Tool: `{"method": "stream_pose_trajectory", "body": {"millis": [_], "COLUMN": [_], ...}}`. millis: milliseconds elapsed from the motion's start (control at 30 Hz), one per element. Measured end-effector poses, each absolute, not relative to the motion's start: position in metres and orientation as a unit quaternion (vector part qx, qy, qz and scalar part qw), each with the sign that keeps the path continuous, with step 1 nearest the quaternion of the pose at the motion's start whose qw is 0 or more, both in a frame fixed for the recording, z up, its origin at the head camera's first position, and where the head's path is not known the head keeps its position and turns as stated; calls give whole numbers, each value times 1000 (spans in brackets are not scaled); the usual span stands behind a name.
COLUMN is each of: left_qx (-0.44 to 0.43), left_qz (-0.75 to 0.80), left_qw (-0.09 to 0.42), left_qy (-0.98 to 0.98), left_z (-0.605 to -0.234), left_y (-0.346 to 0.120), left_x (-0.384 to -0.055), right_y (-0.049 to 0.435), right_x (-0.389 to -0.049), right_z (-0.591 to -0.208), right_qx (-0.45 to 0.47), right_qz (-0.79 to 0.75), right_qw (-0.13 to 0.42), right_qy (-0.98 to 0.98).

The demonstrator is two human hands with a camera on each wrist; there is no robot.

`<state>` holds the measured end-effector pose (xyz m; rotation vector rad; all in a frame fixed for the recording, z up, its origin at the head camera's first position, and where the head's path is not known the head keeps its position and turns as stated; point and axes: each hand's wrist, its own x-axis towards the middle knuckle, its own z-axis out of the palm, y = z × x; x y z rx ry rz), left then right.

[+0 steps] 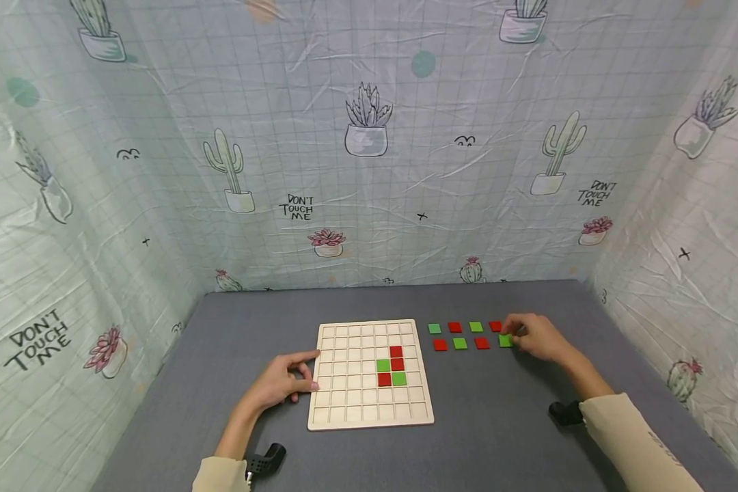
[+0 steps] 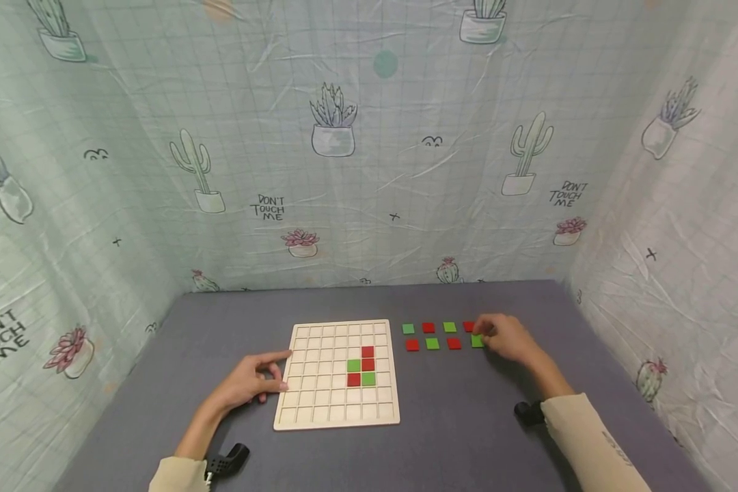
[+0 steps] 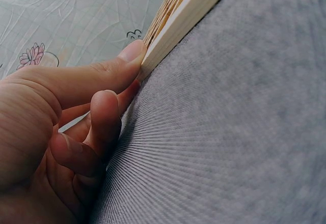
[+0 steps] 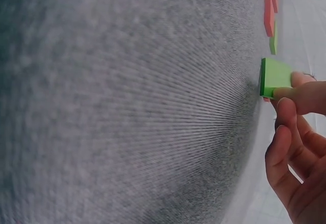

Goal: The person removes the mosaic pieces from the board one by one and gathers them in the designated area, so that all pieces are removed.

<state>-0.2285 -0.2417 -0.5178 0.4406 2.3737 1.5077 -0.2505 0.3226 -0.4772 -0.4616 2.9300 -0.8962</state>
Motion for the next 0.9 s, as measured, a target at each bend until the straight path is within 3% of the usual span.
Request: {"method": "stream_pose_trajectory", "body": {"millis": [267, 900], "left_qx": [164, 163], "left_qz": [509, 514], "left_qw": [134, 136], "left_qy": [835, 831], "left_z": [-520, -519], "left_y": [-242, -242], "left_x": [-229, -228], "right_y": [319, 321], "right_x": [-249, -249], "right_z": [-481, -481], "right_qx": [-142, -135], "right_qz": [-256, -262], "right_qw": [-7, 36], "right_qy": [956, 955]}}
